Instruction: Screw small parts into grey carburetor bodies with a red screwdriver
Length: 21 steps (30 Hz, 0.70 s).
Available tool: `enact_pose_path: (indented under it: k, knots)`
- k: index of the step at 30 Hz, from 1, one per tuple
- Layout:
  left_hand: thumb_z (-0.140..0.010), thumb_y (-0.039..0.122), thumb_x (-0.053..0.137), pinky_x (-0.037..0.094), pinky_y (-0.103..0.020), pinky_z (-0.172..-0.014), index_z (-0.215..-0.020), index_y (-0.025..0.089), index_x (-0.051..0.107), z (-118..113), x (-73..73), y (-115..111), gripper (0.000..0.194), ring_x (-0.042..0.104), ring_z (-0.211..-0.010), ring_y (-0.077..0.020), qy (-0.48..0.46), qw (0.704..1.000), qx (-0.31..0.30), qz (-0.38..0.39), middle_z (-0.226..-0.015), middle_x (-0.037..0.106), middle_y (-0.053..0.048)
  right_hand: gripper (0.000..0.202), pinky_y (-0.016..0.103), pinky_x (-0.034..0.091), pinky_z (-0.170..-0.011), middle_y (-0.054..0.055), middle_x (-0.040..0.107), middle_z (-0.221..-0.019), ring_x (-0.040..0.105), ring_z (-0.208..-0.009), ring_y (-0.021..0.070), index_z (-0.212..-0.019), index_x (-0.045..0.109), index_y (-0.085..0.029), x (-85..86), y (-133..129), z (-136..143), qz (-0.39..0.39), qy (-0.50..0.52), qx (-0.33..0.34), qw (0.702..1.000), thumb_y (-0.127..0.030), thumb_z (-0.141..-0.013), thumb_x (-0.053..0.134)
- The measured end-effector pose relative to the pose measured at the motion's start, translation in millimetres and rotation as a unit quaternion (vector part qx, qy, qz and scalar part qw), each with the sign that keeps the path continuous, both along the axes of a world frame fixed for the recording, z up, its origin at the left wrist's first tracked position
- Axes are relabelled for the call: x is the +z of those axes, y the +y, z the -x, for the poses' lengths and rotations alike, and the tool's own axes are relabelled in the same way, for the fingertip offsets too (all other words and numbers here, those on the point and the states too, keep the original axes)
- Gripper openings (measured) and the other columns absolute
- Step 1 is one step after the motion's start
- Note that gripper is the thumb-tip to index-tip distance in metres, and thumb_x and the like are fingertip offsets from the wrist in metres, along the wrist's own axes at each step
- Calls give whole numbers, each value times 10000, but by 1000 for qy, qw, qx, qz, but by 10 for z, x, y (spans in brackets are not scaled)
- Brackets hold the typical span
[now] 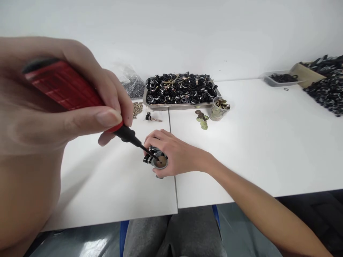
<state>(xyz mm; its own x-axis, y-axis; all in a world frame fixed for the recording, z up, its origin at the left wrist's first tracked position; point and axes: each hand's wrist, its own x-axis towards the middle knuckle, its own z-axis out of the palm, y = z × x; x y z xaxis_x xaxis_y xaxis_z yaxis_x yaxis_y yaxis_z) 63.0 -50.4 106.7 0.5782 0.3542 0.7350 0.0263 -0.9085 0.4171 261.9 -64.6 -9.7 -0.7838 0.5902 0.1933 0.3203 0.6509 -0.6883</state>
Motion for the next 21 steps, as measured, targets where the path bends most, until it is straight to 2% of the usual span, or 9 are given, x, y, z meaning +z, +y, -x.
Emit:
enact_pose_path:
  k: [4,7,9,13,17,21]
  knots:
    - [-788,663,646,445,-359,-466,-1131,295,704,2,-27,29,507,585,-546,-186,-7,1000,-17,0,-737,631,-77,381,396,412,-1026,77,526,-1244,471,-1182,242,-1083,545,-223,7,0,2,2,-4,-2,1000,-200,-739,707]
    - [-765,389,793,447,-315,-441,-952,256,731,2,-54,72,237,595,-529,-159,-24,999,-9,38,-724,661,-55,381,397,420,-1013,80,530,-1240,475,-1170,244,-1078,539,-220,12,3,6,1,-6,-2,1000,-202,-737,709]
    - [-742,259,814,463,-318,-444,-870,251,739,0,-74,99,148,606,-530,-165,-24,998,1,63,-714,674,-42,385,401,427,-1001,79,534,-1234,482,-1157,245,-1073,535,-222,13,5,9,1,-3,-2,1000,-196,-732,711]
    - [-774,271,779,500,-359,-478,-873,277,755,-11,-100,102,102,645,-569,-213,-9,998,-3,67,-665,657,-37,387,397,434,-992,75,538,-1229,485,-1156,244,-1065,533,-227,8,8,13,-1,1,-3,1000,-184,-724,710]
    - [-767,256,788,502,-318,-450,-776,239,713,-18,-112,54,77,639,-533,-165,-3,993,41,107,-674,642,-10,393,388,444,-986,74,541,-1207,489,-1155,238,-1078,531,-220,5,7,15,3,2,-2,1000,-191,-727,706]
    - [-801,314,759,497,-282,-444,-754,206,659,-10,-125,39,154,636,-528,-134,11,994,44,101,-675,633,-5,391,396,450,-987,75,546,-1200,491,-1159,245,-1076,538,-219,13,5,11,6,2,-3,1000,-191,-724,707]
